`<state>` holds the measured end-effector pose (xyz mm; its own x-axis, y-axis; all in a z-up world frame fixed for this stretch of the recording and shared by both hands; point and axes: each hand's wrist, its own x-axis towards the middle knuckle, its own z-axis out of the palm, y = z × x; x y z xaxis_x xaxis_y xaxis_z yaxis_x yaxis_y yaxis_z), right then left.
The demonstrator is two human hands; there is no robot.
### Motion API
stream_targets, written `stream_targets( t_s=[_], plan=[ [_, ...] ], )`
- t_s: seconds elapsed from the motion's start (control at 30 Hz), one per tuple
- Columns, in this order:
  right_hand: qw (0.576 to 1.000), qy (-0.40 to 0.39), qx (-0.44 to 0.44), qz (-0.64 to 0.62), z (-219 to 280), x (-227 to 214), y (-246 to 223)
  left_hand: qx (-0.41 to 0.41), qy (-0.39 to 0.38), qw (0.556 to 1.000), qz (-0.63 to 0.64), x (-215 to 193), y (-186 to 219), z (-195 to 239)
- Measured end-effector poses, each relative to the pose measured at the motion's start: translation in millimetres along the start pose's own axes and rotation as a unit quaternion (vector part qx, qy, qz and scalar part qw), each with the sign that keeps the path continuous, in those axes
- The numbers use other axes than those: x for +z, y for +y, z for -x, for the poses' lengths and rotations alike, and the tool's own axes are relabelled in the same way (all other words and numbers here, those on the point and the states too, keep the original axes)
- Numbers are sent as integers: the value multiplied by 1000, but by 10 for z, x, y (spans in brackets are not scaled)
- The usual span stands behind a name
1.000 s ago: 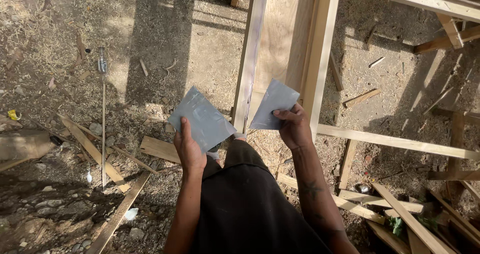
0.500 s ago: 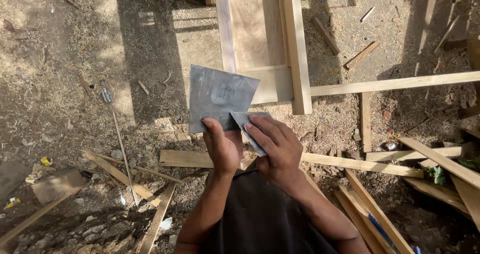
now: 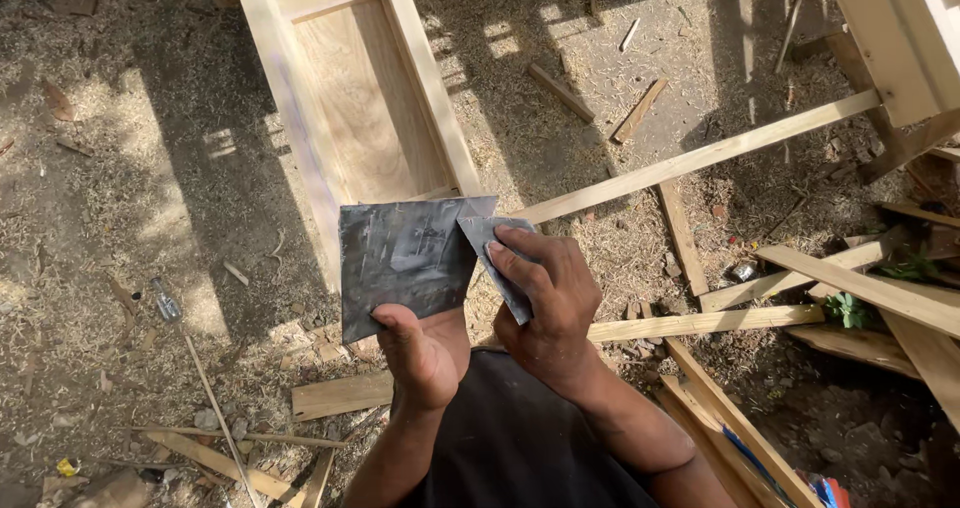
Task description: The person scoops a pinkish filler from a bucket onto a metal mixing board using a wooden stick. They then use a smaller putty knife to spread and smooth the filler on the board before applying it to gaps and joints in a wooden frame. The person repeatedly scoops more filler and applies it to different sections of the frame.
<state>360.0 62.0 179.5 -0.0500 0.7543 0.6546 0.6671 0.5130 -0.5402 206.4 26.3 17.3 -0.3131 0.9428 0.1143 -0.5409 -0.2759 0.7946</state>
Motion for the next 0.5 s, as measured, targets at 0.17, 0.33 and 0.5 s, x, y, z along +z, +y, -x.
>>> stream_targets(
  t_s=[0.17, 0.33, 0.5],
  plan=[
    [995, 49, 87, 22, -276, 4, 690, -12, 75, 996, -47, 394, -17, -339],
    [993, 60, 73, -73, -184, -185, 555, 67, 24, 996, -50, 649, 19, -808],
    [996, 40, 42, -65, -117, 1, 92, -27, -66, 997, -40, 397, -2, -784]
  ],
)
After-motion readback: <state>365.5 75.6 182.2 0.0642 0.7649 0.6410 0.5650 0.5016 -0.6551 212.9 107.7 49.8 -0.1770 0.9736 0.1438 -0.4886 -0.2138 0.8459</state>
